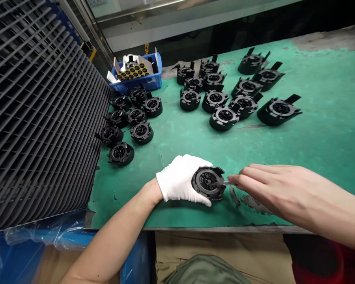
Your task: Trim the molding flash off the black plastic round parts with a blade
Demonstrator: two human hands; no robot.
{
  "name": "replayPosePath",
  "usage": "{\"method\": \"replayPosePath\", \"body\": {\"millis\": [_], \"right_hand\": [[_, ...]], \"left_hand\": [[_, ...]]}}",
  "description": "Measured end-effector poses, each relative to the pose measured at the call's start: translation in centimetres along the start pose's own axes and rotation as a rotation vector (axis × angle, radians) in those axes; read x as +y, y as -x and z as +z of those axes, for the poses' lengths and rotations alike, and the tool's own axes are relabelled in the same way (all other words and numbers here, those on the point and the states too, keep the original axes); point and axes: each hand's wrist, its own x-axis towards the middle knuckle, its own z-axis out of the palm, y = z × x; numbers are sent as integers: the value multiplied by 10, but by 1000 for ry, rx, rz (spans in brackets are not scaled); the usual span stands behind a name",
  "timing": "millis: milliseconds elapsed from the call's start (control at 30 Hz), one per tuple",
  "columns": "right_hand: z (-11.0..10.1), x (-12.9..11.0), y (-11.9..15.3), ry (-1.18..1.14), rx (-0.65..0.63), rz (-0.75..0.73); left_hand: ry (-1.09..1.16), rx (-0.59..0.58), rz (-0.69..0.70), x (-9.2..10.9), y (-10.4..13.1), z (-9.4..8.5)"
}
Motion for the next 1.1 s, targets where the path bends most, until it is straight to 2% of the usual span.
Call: {"method": "replayPosePath", "body": {"millis": [67, 167, 233, 300, 367, 500, 567, 700, 800, 1100], "right_hand": [[2, -8, 7, -34, 100, 82], [22, -34, 18, -138, 266, 264], [42, -53, 24, -220, 271, 308], [61, -64, 27, -225, 303, 347], [72, -64, 28, -173, 346, 400], [68, -53, 30, -131, 357, 447], [60, -53, 30, -112, 347, 425], [50, -64, 27, 8, 306, 371], [49, -67, 25, 86, 248, 351], [32, -69, 20, 187, 161, 272]], "left_hand": [[10, 116, -3, -7, 2, 8], [-3, 378, -43, -18, 7, 22], [-9, 427, -86, -23, 11, 27], [5, 377, -142, -22, 15, 25], [23, 289, -174, -17, 16, 18], [-47, 93, -80, -7, 12, 7], [-109, 105, -44, -8, 8, 10], [-120, 218, -1, -17, 5, 26], [-99, 211, -31, -18, 6, 32], [-120, 84, -23, -2, -1, 16]]}}
